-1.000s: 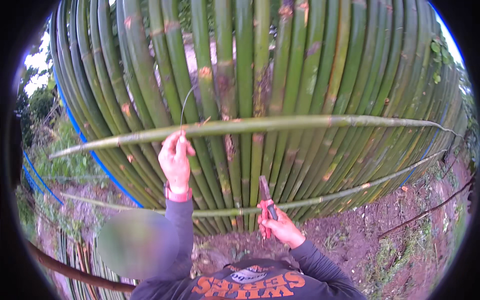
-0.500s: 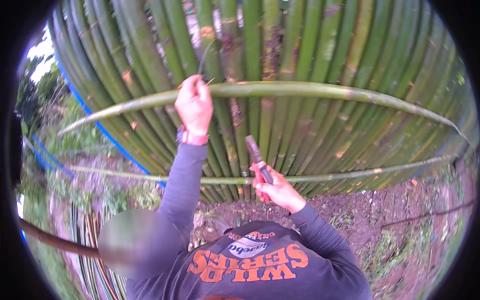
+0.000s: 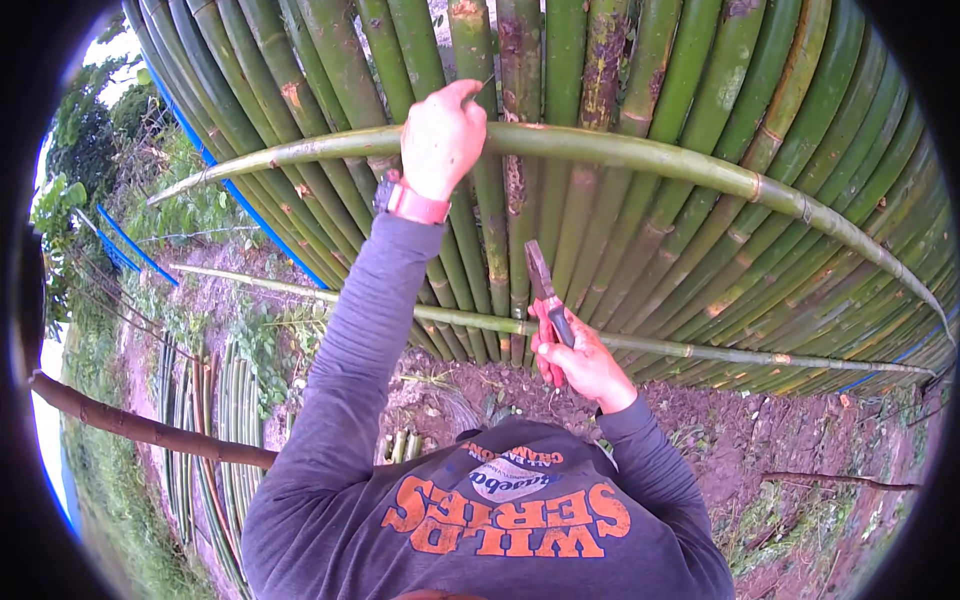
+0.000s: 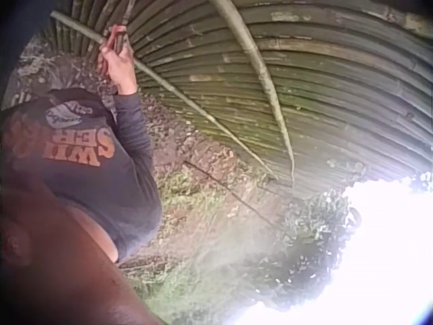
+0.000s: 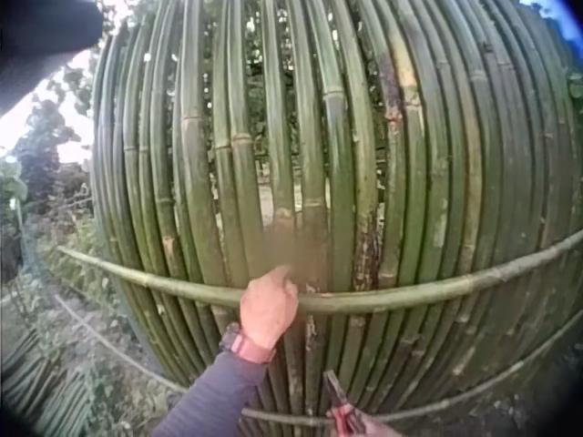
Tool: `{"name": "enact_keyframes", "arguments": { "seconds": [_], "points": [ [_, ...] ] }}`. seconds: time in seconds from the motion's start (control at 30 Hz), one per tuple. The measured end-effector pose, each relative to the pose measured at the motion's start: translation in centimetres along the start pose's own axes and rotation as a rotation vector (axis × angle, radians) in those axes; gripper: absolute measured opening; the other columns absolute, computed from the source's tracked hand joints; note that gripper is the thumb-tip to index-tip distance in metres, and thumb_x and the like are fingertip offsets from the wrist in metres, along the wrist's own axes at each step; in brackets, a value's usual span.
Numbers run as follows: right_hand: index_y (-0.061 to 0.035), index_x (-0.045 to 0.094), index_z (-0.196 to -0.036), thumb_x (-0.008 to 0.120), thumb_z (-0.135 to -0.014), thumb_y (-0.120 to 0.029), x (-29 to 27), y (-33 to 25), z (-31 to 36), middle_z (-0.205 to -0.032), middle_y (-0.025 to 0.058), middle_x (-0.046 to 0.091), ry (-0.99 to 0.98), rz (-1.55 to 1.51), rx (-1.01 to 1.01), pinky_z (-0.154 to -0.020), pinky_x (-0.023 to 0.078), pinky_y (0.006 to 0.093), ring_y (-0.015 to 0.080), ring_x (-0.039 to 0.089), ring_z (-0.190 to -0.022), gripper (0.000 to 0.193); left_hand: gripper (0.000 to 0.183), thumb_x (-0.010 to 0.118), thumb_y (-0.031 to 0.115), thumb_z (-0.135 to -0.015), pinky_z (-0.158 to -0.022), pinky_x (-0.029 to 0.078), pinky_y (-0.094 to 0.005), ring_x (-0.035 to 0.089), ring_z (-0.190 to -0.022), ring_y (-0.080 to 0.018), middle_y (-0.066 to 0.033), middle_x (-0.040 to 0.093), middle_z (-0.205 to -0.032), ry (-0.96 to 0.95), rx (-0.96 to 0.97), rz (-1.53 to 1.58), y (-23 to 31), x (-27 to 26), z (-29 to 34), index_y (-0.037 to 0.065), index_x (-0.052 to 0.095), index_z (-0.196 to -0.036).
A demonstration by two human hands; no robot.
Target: The person secures a horizontal bamboo pole to a series of vertical bamboo poles by hand; they use pliers to twist and cut wire to fasten the poles together.
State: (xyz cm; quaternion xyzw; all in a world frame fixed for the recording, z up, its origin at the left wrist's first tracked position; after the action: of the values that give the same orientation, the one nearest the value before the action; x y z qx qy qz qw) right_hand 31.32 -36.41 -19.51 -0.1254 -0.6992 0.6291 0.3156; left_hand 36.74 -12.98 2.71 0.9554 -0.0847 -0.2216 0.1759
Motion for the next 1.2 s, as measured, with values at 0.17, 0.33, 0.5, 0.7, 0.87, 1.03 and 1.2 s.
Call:
{"name": "enact_keyframes", "arguments": {
  "seconds": [0.17,0.33,0.5,0.7,0.87,1.03,1.2],
  "points": [
    [-0.0028,0.041,-0.149,0.060,-0.092,-0.006,0.0,-0.6,-1.8,-0.098,0.0042,0.060,-0.024,-0.076,-0.016,-0.062,0.052,0.0291,0.0138,0.061,-0.071,0.060,0.020,0.061,0.017,-0.079,-0.080,0.060,-0.0493,0.073,-0.086,-0.0417,-0.0228,0.074,-0.088,-0.179,0.106,-0.177,1.2,0.9,-3.8,0.005,0.076,-0.084],
    [-0.0066,0.038,-0.152,0.057,-0.087,-0.003,-0.1,-1.1,-4.9,-0.102,0.0073,0.061,-0.004,-0.159,0.013,-0.065,0.054,0.0350,0.0191,0.063,-0.076,0.068,0.017,0.071,0.018,-0.083,-0.076,0.060,-0.0430,0.074,-0.089,-0.0340,-0.0202,0.075,-0.089,-0.377,0.163,-0.428,2.5,4.6,-8.3,0.005,0.078,-0.090],
    [-0.0073,0.038,-0.152,0.055,-0.087,0.000,1.3,-1.0,-6.6,-0.102,0.0086,0.061,-0.021,-0.291,0.019,-0.067,0.055,0.0372,0.0210,0.063,-0.080,0.068,0.018,0.068,0.018,-0.084,-0.081,0.061,-0.0442,0.075,-0.096,-0.0335,-0.0205,0.075,-0.096,-0.506,0.415,-0.614,3.5,5.5,-9.9,0.005,0.079,-0.092],
    [-0.0038,0.037,-0.149,0.055,-0.087,0.000,1.4,-0.1,-4.7,-0.100,0.0092,0.059,0.016,-0.327,0.077,-0.065,0.055,0.0369,0.0202,0.061,-0.078,0.065,0.020,0.064,0.016,-0.088,-0.082,0.060,-0.0470,0.074,-0.096,-0.0393,-0.0250,0.074,-0.093,-0.170,0.089,-0.143,1.4,2.2,-5.8,0.001,0.077,-0.087],
    [-0.0120,0.038,-0.153,0.052,-0.087,0.001,0.8,0.9,-4.4,-0.102,0.0088,0.060,0.012,-0.332,0.101,-0.067,0.053,0.0371,0.0210,0.061,-0.079,0.069,0.028,0.061,0.018,-0.082,-0.090,0.059,-0.0468,0.072,-0.099,-0.0401,-0.0204,0.074,-0.105,-0.312,0.067,-0.268,0.9,2.5,-4.8,0.011,0.078,-0.103],
    [-0.0111,0.038,-0.153,0.053,-0.087,0.001,0.7,1.1,-4.8,-0.105,0.0095,0.060,0.006,-0.337,0.094,-0.067,0.053,0.0366,0.0210,0.061,-0.079,0.069,0.022,0.060,0.013,-0.089,-0.073,0.061,-0.0435,0.074,-0.082,-0.0350,-0.0190,0.075,-0.092,-0.470,0.079,-0.402,1.6,3.5,-5.6,0.002,0.073,-0.102],
    [-0.0055,0.036,-0.152,0.055,-0.091,-0.004,0.2,0.1,-6.2,-0.116,0.0135,0.060,0.068,-0.201,0.066,-0.076,0.060,0.0409,0.0242,0.065,-0.093,0.064,0.021,0.071,0.023,-0.084,-0.082,0.060,-0.0454,0.074,-0.094,-0.0369,-0.0201,0.075,-0.095,-0.637,0.474,-0.610,2.8,6.1,-8.3,0.006,0.080,-0.090]
  ]
}}
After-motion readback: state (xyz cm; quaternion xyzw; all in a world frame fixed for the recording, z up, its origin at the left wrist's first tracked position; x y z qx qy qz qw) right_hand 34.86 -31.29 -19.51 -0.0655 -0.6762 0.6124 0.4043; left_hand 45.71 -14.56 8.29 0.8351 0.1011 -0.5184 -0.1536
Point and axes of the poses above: each hand's wrist, its own z-axis away from the middle knuckle, its own x-axis out of the palm, y = z × x, the point moved 4 cm from there along -z, towards the middle knuckle
